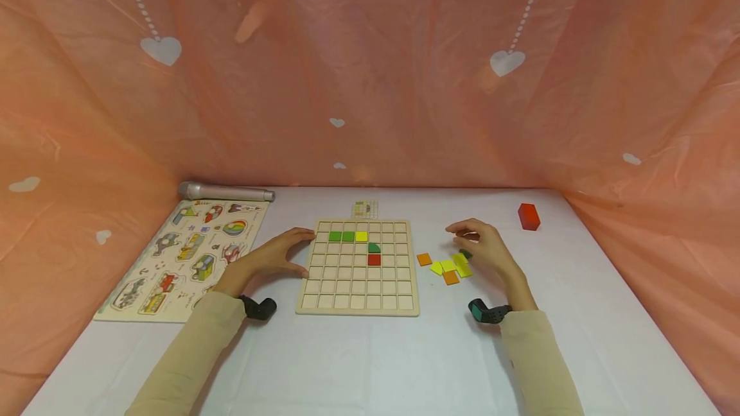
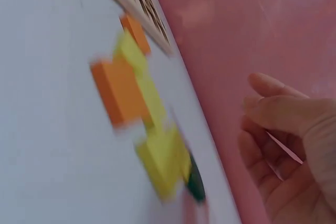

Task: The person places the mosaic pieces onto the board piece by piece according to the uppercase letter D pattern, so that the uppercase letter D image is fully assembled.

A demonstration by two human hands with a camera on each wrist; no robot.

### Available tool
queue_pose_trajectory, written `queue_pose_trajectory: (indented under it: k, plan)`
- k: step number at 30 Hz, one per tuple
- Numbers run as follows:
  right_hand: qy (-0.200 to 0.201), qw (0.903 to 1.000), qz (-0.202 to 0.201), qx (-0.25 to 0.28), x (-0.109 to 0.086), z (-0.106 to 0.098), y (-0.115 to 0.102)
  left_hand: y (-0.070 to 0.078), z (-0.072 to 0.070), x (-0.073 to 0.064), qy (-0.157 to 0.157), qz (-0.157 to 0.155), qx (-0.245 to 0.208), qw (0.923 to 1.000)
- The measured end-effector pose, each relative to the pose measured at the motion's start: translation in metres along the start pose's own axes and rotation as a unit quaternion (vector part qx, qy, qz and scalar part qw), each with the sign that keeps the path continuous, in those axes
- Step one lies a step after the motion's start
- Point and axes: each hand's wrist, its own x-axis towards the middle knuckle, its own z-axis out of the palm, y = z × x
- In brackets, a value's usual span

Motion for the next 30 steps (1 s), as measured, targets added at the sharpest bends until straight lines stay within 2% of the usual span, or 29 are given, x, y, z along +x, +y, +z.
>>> queue_pose_trajectory:
  k: [4,10,13,16,26,30]
  plan:
    - [-0.011,0.9994,0.029,-0.013,-0.012,-0.015,0.012,0.000,-0.001,-0.001,0.001,0.002,0.001,1.0000]
    - [-0.063,0.9930,0.093,-0.037,-0.023,-0.023,0.023,-0.001,0.000,-0.001,0.003,0.002,0.003,1.0000]
    - [-0.079,0.9916,0.095,-0.038,-0.024,-0.022,0.027,-0.001,0.000,-0.001,0.001,0.000,0.000,1.0000]
    - [-0.078,0.9917,0.090,-0.048,-0.024,-0.019,0.030,0.000,0.001,-0.001,0.001,-0.001,-0.001,1.0000]
    - [-0.025,0.9890,0.110,-0.096,-0.018,-0.010,0.030,0.001,0.000,-0.001,0.000,-0.002,0.000,1.0000]
    - [-0.052,0.9915,0.090,-0.078,-0.020,-0.012,0.029,0.002,0.000,0.000,-0.001,0.000,0.000,1.0000]
